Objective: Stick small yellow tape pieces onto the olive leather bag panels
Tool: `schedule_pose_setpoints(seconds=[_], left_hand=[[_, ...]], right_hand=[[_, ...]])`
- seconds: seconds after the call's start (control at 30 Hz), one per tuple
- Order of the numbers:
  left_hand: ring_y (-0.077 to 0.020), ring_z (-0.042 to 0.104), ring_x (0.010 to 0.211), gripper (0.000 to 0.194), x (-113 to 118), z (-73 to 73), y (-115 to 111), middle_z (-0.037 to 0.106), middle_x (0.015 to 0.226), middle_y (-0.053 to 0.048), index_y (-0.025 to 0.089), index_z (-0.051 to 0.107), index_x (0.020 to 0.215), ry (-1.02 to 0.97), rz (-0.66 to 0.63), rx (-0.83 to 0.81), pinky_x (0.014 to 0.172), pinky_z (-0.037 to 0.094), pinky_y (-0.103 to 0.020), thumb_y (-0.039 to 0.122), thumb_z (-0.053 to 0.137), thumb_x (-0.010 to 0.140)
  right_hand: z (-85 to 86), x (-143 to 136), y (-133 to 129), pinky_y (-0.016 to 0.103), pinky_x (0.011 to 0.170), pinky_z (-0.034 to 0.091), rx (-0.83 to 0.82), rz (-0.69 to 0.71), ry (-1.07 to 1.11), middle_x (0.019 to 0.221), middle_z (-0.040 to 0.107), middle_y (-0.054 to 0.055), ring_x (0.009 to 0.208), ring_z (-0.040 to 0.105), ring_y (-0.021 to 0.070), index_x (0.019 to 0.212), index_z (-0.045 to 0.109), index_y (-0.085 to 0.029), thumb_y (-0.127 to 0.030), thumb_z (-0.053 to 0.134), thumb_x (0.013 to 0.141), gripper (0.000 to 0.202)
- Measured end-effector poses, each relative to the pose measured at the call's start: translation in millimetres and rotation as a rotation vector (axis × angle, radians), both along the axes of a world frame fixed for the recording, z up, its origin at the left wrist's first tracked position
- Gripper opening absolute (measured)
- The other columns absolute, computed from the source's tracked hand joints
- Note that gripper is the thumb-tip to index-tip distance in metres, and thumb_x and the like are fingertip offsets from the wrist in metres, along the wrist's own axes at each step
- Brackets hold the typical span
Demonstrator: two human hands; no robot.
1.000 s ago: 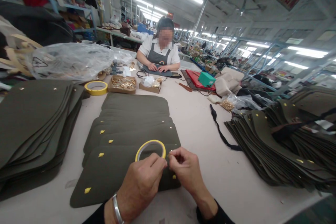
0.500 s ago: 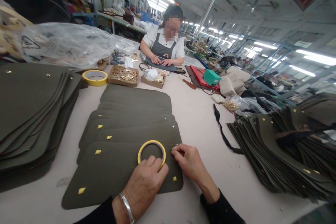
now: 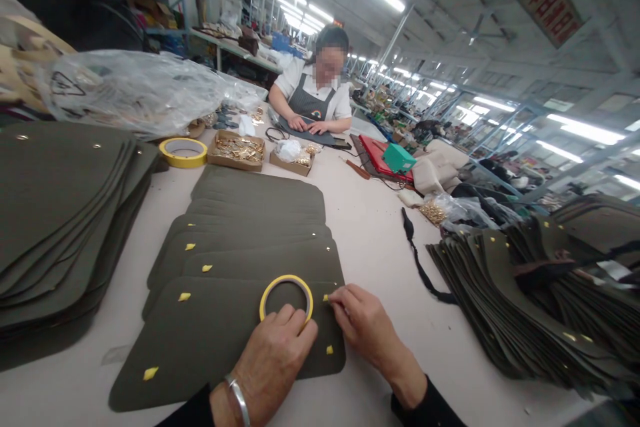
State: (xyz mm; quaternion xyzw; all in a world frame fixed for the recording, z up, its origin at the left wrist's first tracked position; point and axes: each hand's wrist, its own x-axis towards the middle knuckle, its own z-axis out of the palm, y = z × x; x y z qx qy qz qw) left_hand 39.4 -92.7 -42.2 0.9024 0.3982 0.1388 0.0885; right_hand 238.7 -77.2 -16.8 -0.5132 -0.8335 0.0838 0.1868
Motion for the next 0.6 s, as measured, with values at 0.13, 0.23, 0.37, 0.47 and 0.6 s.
schedule_pose_setpoints(seconds=[0.13,0.23,0.37,0.47,0.6], left_hand=[[-0.0193,0.052,0.077,0.013,1.0,-2.0,-0.3,0.061,0.084,-0.002,0.019,0.056,0.083,0.002,0.009,-0.016,0.067,0.046,-0.032,0.008,0.051,0.087],[-0.0207,0.053,0.080,0.017,1.6,-1.8,-0.9,0.062,0.087,-0.003,0.019,0.056,0.085,0.008,0.000,-0.052,0.069,0.048,-0.034,0.004,0.049,0.084],[-0.0212,0.055,0.081,0.023,1.7,-0.7,-1.0,0.063,0.087,-0.004,0.019,0.057,0.084,0.011,0.011,-0.063,0.069,0.049,-0.034,-0.001,0.049,0.076],[-0.0203,0.057,0.076,0.025,-3.0,1.1,2.0,0.064,0.084,-0.002,0.020,0.059,0.085,-0.072,0.026,-0.019,0.068,0.050,-0.033,-0.001,0.049,0.076],[-0.0161,0.063,0.072,0.026,-16.2,9.2,8.6,0.067,0.083,-0.001,0.022,0.060,0.099,-0.364,0.004,0.088,0.067,0.053,-0.027,0.007,0.042,0.088]], right_hand=[[-0.5,-7.5,0.7,0.030,0.071,0.052,0.030,0.112,-0.243,0.082,0.066,0.008,0.078,0.063,0.0209,0.090,0.065,-0.014,-0.007,0.048,0.089,0.018],[-0.8,-16.6,6.3,0.029,0.073,0.051,-0.049,-0.019,-0.271,0.081,0.067,0.008,0.077,0.064,0.0198,0.091,0.066,-0.014,-0.005,0.050,0.087,0.019],[2.2,-25.9,15.4,0.025,0.073,0.048,-0.170,-0.187,-0.237,0.083,0.071,0.007,0.077,0.066,0.0180,0.087,0.069,-0.016,-0.009,0.049,0.088,0.021],[10.9,-27.6,18.7,0.024,0.066,0.045,-0.240,-0.238,-0.263,0.078,0.073,0.007,0.073,0.067,0.0182,0.076,0.070,-0.017,-0.012,0.051,0.083,0.021],[25.2,-21.3,7.5,0.023,0.057,0.040,-0.380,-0.177,-0.214,0.069,0.072,0.005,0.065,0.066,0.0172,0.070,0.070,-0.018,-0.013,0.056,0.075,0.016]])
